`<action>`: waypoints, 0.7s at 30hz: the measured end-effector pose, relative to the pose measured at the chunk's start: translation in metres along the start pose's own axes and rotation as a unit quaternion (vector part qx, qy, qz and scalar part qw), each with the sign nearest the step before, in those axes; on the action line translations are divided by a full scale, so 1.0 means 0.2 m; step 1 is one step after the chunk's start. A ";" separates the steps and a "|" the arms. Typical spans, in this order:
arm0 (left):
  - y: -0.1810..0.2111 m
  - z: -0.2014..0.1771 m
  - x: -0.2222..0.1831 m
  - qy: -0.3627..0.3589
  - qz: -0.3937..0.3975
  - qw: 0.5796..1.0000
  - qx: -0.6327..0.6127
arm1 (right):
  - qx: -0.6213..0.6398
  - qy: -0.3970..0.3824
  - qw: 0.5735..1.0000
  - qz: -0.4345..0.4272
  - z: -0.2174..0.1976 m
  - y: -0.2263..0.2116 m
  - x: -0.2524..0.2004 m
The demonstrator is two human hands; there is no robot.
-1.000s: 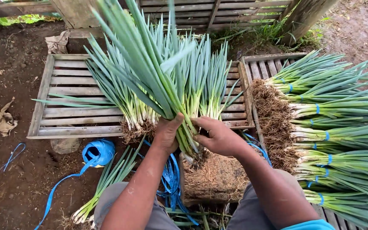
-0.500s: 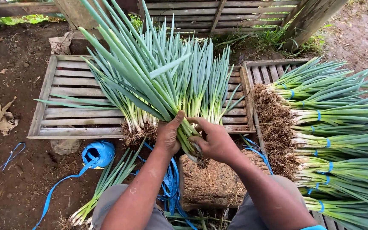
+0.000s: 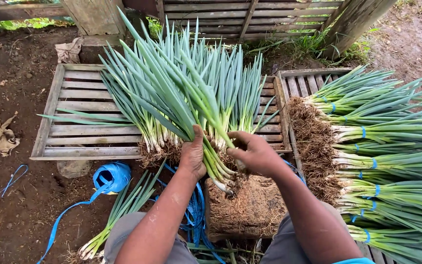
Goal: Gathering scallion stalks into bunches, cleaning the roots by hand, and securing them with plastic ties.
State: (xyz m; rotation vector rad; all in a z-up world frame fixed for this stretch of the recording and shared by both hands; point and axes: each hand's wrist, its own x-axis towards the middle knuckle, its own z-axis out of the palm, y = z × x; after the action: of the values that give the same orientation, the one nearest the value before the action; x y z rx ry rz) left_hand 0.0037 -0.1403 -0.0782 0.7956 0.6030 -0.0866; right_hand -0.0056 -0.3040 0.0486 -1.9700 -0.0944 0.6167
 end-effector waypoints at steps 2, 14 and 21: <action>0.02 0.01 -0.02 -0.007 -0.020 1.000 -0.020 | 0.080 0.000 0.997 -0.007 -0.07 0.06 0.03; -0.16 -0.04 0.00 -0.036 -0.108 0.993 -0.009 | 0.417 0.030 0.872 -0.257 -0.28 0.24 0.16; -0.14 0.02 -0.04 -0.067 -0.125 0.989 -0.033 | 0.445 -0.002 0.881 -0.160 -0.12 0.27 0.11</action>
State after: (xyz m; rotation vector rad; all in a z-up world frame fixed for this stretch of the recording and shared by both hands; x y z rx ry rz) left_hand -0.0097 -0.1641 -0.0901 0.6411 0.5734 -0.3463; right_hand 0.0133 -0.3414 0.0017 -1.0226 -0.1104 0.3430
